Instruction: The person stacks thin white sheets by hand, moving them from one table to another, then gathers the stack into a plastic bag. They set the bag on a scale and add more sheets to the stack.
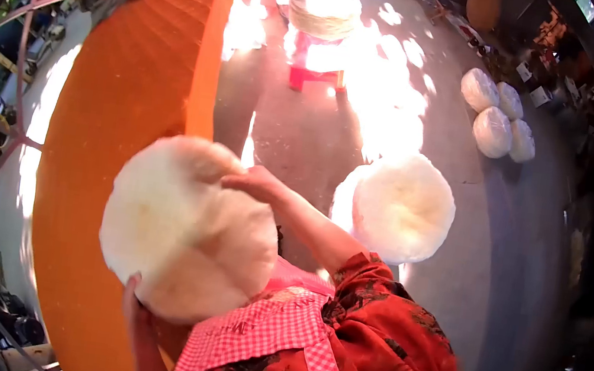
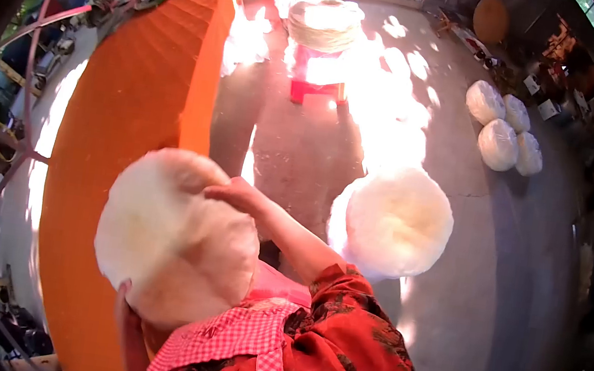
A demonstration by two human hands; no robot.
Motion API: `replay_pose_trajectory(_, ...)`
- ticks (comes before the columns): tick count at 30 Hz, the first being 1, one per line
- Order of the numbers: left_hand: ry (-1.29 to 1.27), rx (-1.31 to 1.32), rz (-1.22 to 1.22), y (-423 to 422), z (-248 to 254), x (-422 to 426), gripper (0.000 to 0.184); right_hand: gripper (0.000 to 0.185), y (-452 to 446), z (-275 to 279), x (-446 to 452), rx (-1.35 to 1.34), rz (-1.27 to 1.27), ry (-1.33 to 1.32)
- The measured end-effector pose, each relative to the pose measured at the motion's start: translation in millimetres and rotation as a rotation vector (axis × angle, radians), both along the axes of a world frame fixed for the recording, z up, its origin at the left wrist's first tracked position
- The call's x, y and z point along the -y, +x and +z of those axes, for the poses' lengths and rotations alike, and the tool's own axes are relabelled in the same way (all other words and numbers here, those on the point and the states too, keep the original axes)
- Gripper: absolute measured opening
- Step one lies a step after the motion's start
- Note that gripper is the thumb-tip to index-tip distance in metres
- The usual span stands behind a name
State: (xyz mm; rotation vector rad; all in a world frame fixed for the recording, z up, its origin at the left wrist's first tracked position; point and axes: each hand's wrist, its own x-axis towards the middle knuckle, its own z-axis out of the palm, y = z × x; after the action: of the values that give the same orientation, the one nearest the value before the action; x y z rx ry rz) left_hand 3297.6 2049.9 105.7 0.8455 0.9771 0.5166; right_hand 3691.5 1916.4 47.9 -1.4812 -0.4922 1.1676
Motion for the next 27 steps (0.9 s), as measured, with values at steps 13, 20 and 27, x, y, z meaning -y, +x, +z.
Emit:
replay_pose_trajectory(13,-0.131,0.225,-1.126,511,-40,125,0.06,0.053,117,-26,410,-0.056,-1.253,-0.257)
replay_pose_trajectory(20,-0.344,0.015,-1.482,592,-111,269,0.072,0.065,40,-24,518,-0.222,-1.665,-0.383)
replay_pose_trajectory(27,0.058,-0.067,-1.807,640,-160,319,0.089,0.065,-16,-86,538,-0.414,-1.85,-0.408)
